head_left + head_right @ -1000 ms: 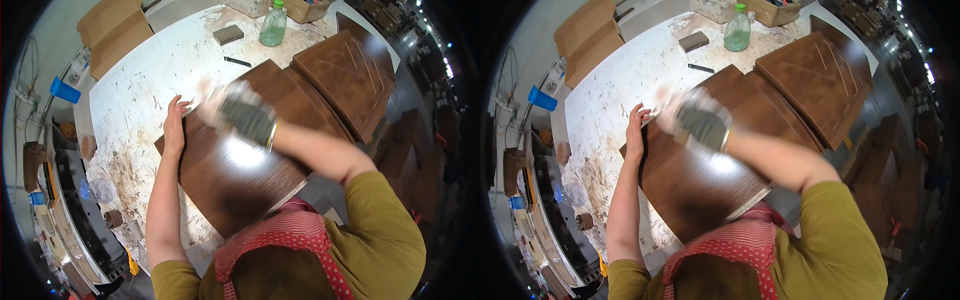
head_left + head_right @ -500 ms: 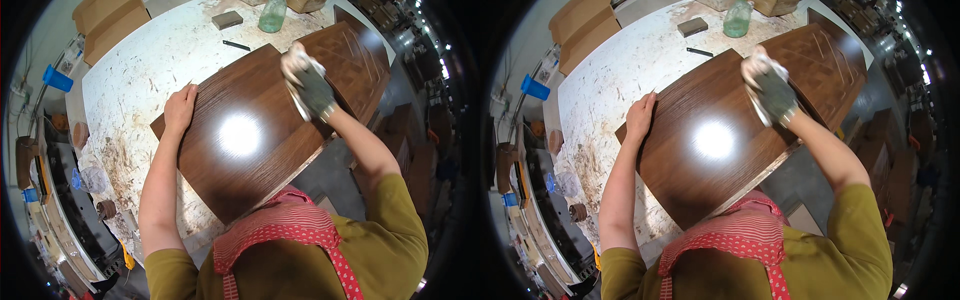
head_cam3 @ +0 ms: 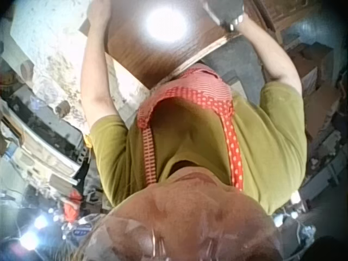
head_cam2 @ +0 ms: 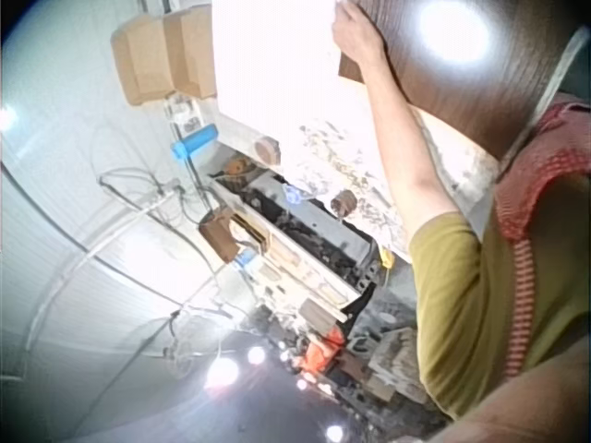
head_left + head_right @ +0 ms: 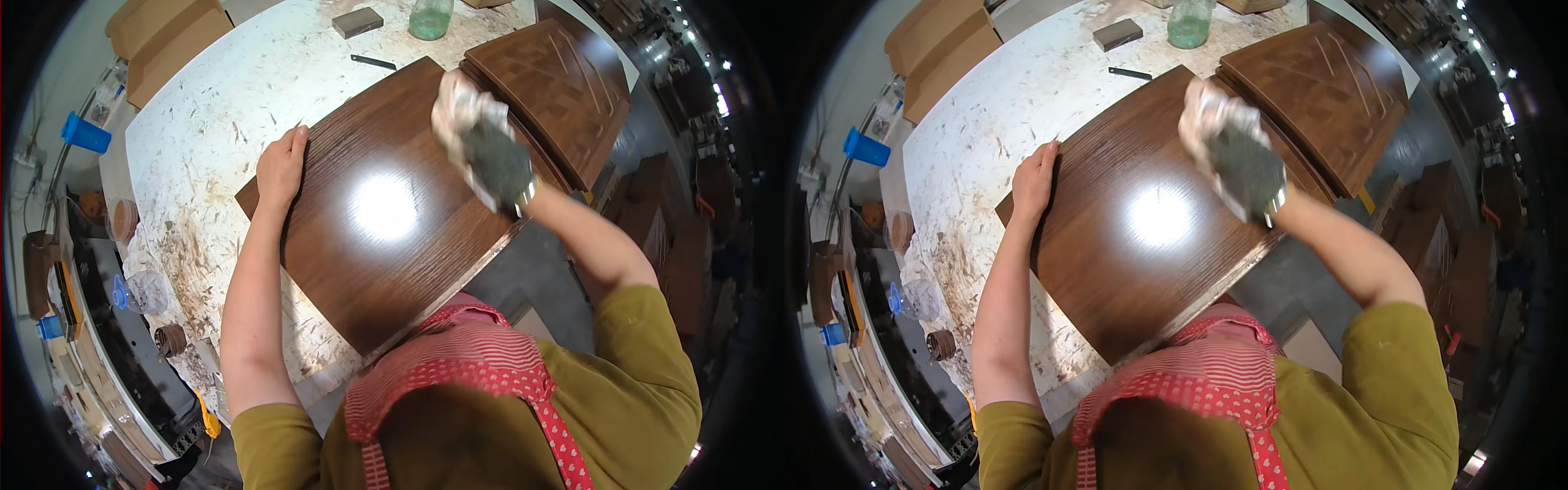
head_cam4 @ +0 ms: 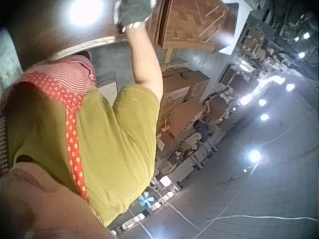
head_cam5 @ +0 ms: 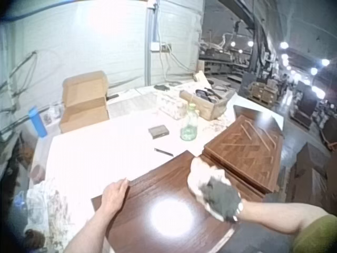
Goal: The person wipes wooden panels using a cloth. The person pours liquid from a bottle onto the cloth and then wipes the surface and edges of several panels.
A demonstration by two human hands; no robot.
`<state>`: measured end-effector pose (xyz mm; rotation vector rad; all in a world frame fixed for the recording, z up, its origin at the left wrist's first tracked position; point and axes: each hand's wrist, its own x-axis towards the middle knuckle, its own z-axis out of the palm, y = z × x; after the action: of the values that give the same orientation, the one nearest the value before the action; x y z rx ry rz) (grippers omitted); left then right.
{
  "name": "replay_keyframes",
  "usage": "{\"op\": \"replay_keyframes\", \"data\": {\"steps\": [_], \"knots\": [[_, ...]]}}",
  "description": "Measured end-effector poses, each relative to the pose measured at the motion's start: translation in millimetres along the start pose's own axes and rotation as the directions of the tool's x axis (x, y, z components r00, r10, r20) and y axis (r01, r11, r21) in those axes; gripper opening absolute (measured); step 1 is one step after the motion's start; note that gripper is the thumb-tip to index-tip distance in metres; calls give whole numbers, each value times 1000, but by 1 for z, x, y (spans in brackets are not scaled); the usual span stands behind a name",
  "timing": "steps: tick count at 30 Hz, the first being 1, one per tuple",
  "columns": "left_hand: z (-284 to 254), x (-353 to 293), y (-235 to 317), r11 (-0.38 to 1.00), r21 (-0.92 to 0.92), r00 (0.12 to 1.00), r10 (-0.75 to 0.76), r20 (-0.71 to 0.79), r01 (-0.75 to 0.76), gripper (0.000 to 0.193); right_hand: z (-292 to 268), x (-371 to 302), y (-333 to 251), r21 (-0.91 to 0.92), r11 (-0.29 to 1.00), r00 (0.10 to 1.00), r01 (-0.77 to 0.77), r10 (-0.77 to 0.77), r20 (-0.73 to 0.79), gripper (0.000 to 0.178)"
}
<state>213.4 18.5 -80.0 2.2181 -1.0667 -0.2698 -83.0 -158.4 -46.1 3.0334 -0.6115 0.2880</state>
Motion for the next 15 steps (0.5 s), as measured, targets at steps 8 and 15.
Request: {"op": "replay_keyframes", "data": {"steps": [8,15], "knots": [[-4,1,6,1000,12,1000,-7,22,7,56,-11,7,40,-458,842,919,284,-376,-122,41],[-3,-4,-20,996,-74,999,-46,29,48,60,-28,-11,-168,-34,912,853,408,-367,371,27]]}}
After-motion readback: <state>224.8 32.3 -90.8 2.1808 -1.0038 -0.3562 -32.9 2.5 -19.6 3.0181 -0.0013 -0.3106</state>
